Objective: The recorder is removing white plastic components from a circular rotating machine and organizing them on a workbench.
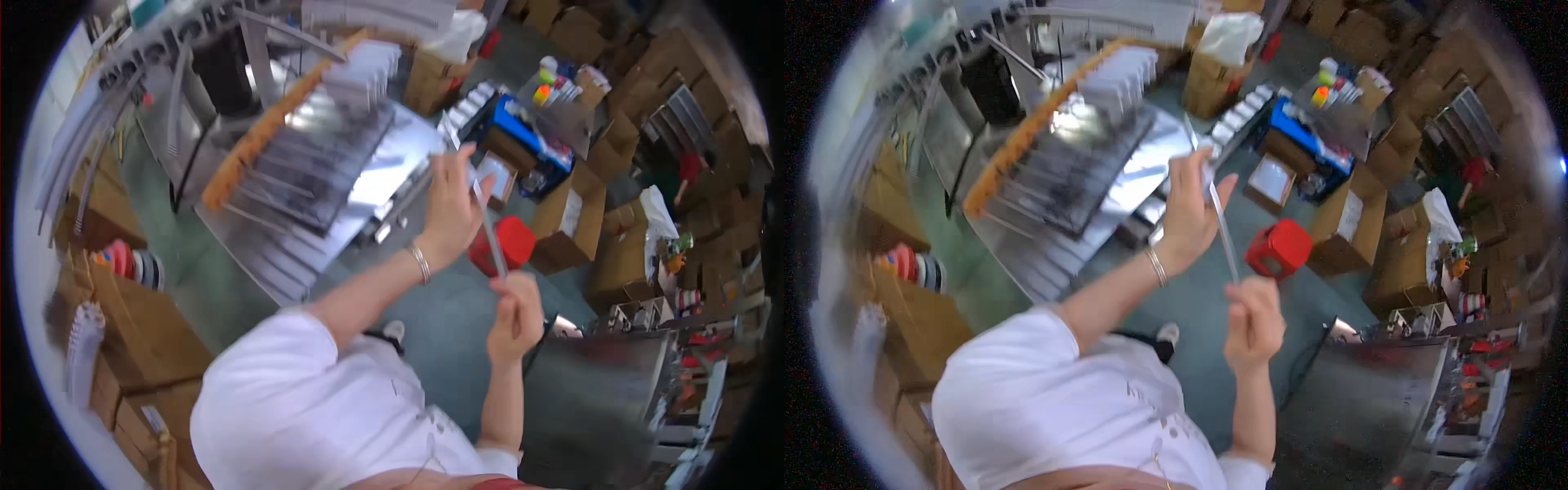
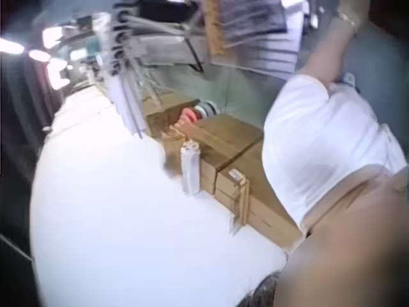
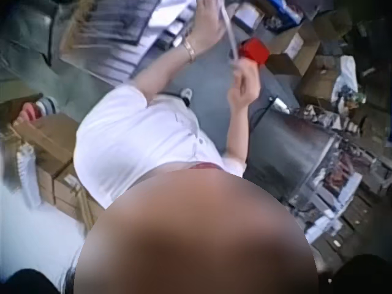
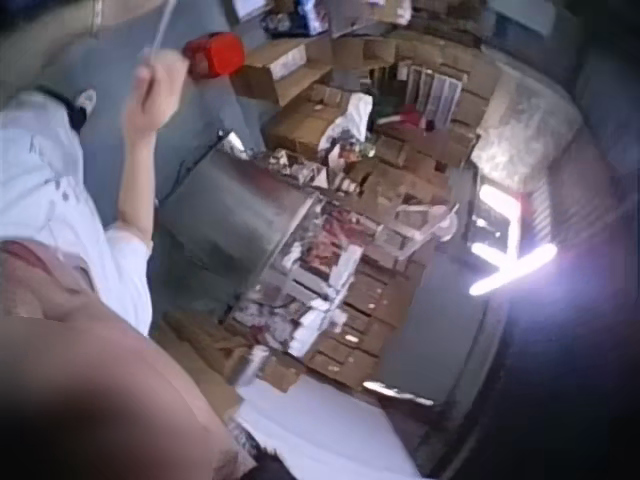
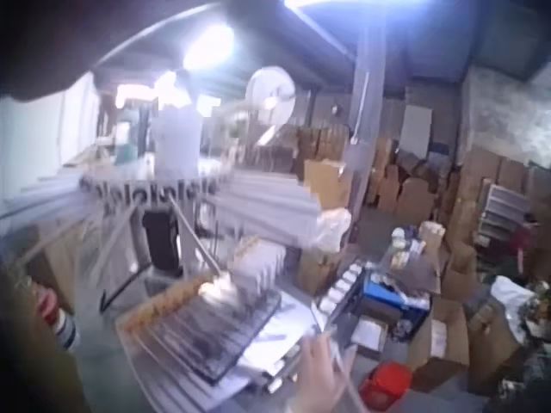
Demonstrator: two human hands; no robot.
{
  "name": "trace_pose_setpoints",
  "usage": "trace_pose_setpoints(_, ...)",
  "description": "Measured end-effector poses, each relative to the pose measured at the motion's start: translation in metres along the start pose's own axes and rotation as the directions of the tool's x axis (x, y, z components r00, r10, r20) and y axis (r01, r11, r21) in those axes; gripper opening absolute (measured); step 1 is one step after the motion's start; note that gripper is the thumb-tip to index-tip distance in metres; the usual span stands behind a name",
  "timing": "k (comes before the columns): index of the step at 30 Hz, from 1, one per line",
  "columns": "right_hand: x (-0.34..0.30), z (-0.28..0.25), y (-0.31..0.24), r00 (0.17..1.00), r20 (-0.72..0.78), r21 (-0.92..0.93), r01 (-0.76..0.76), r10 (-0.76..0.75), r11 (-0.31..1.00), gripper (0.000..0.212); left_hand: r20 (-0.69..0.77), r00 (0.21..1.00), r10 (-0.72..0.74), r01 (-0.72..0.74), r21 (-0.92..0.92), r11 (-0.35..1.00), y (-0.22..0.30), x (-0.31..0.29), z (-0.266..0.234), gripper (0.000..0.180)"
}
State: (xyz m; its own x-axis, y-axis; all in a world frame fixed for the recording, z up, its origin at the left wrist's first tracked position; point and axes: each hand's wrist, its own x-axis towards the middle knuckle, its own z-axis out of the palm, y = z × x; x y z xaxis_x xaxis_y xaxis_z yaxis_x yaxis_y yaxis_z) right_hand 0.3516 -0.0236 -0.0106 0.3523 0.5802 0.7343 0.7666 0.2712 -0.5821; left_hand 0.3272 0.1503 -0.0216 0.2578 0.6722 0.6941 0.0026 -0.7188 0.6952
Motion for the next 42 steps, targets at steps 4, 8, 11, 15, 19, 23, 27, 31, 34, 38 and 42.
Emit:
trace_pose_setpoints(4,0.04,-0.025,0.06,0.964,0.038,0.324,-0.262,0.265,0.909,0.031,0.107,0.994,0.029,0.004,-0.294,0.956,-0.01,-0.003,0.001,0.081)
trace_pose_setpoints(8,0.085,-0.014,0.128,0.965,0.172,0.452,-0.257,0.199,0.854,0.031,-0.141,0.885,-0.444,0.379,-0.337,0.862,-0.097,0.004,-0.031,0.051)
trace_pose_setpoints(11,0.122,0.003,0.155,0.952,0.297,0.508,-0.222,0.073,0.832,0.029,-0.472,0.71,-0.522,0.341,-0.417,0.842,-0.165,0.038,-0.049,0.035)
trace_pose_setpoints(15,0.159,0.016,0.169,0.923,0.374,0.496,-0.282,0.091,0.822,0.024,-0.481,0.638,-0.601,0.352,-0.512,0.783,-0.211,0.084,-0.068,0.031)
trace_pose_setpoints(19,0.185,0.027,0.185,0.899,0.438,0.524,-0.244,-0.012,0.816,0.016,-0.616,0.606,-0.503,0.112,-0.56,0.821,-0.212,0.106,-0.059,0.021)
trace_pose_setpoints(23,0.202,0.042,0.19,0.881,0.464,0.504,-0.177,-0.092,0.845,0.017,-0.648,0.529,-0.548,0.207,-0.528,0.823,-0.219,0.116,-0.06,0.022)
trace_pose_setpoints(27,0.211,0.074,0.184,0.875,0.442,0.474,-0.042,-0.197,0.88,0.015,-0.598,0.611,-0.518,0.211,-0.507,0.835,-0.204,0.11,-0.048,0.02)
trace_pose_setpoints(31,0.215,0.088,0.2,0.874,0.461,0.518,-0.121,-0.156,0.847,0.016,-0.424,0.714,-0.556,0.42,-0.376,0.826,-0.137,0.089,-0.005,0.025)
trace_pose_setpoints(34,0.213,0.068,0.216,0.895,0.418,0.599,-0.14,-0.159,0.788,0.018,-0.325,0.789,-0.521,0.398,-0.375,0.837,-0.147,0.075,-0.003,0.028)
trace_pose_setpoints(38,0.206,0.036,0.228,0.937,0.323,0.582,-0.086,-0.133,0.809,0.025,-0.644,0.544,-0.537,0.312,-0.439,0.842,-0.202,0.102,-0.028,0.031)
trace_pose_setpoints(42,0.208,0.028,0.233,0.949,0.301,0.592,-0.108,-0.095,0.798,0.018,-0.533,0.527,-0.662,0.253,-0.645,0.721,-0.211,0.131,-0.039,0.024)
